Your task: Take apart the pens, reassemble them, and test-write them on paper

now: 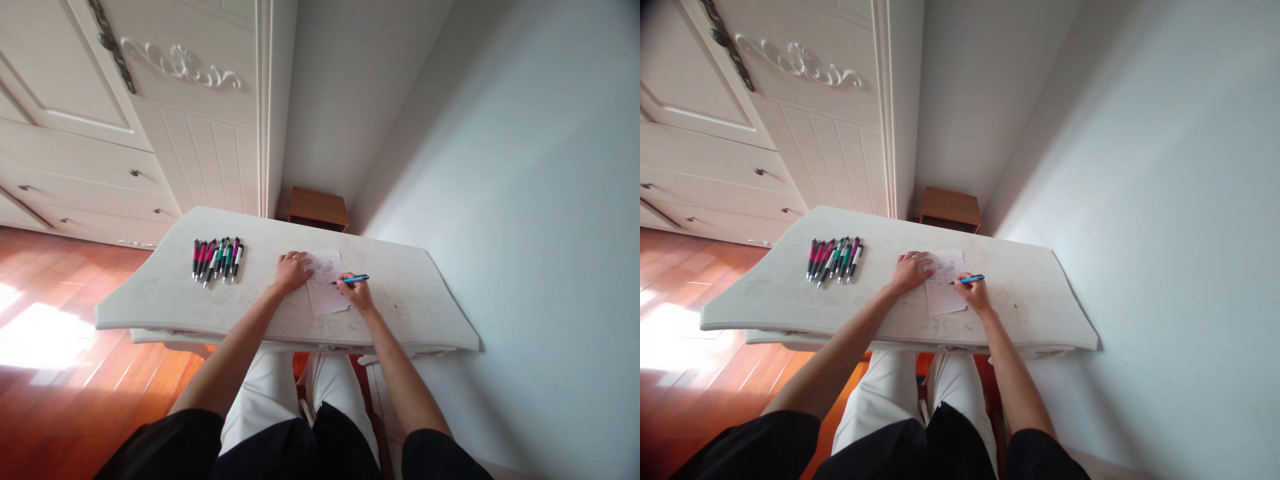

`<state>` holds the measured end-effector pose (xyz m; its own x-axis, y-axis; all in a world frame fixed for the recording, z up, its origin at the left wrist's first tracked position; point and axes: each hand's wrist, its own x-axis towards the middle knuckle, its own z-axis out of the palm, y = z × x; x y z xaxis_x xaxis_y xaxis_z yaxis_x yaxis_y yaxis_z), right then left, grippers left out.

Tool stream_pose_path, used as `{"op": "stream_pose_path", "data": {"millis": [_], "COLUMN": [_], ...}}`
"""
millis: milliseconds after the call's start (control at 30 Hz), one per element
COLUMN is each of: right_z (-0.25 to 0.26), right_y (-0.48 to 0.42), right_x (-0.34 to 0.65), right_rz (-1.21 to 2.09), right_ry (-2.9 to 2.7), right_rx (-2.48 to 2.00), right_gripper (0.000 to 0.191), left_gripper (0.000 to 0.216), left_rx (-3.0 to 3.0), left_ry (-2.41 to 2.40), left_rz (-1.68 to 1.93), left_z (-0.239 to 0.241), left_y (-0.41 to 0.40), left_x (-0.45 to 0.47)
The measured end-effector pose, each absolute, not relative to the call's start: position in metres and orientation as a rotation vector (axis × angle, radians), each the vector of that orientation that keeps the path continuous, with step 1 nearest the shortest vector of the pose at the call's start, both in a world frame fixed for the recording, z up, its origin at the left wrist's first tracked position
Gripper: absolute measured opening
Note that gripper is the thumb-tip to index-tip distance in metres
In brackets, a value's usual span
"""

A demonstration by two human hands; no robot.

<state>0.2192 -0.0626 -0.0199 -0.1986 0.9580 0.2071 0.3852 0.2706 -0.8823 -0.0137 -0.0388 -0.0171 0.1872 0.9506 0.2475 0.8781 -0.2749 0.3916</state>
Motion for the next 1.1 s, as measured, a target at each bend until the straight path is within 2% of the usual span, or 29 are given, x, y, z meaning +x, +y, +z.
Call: {"op": "stream_pose_path", "data": {"millis": [267, 1100], "right_z": [-0.0211, -0.0204], "right_y": [-0.0650, -0.0666], "right_x": [0.2168, 0.2173], "right_rz": [0.697, 0.821], "right_ry": [-1.828, -1.768], "right_rx": [-1.278, -1.252], "right_gripper": [0.026, 0.024], "left_gripper": [0.036, 0.030], "left_rx": [2.246, 2.162], "left_ry": [1.786, 1.791], "left_rz": [0.683, 0.727], "left_z": [-0.0170, -0.0136], "left_y": [-0.0379, -0.0381], "left_x": [-0.0138, -0.0137]}}
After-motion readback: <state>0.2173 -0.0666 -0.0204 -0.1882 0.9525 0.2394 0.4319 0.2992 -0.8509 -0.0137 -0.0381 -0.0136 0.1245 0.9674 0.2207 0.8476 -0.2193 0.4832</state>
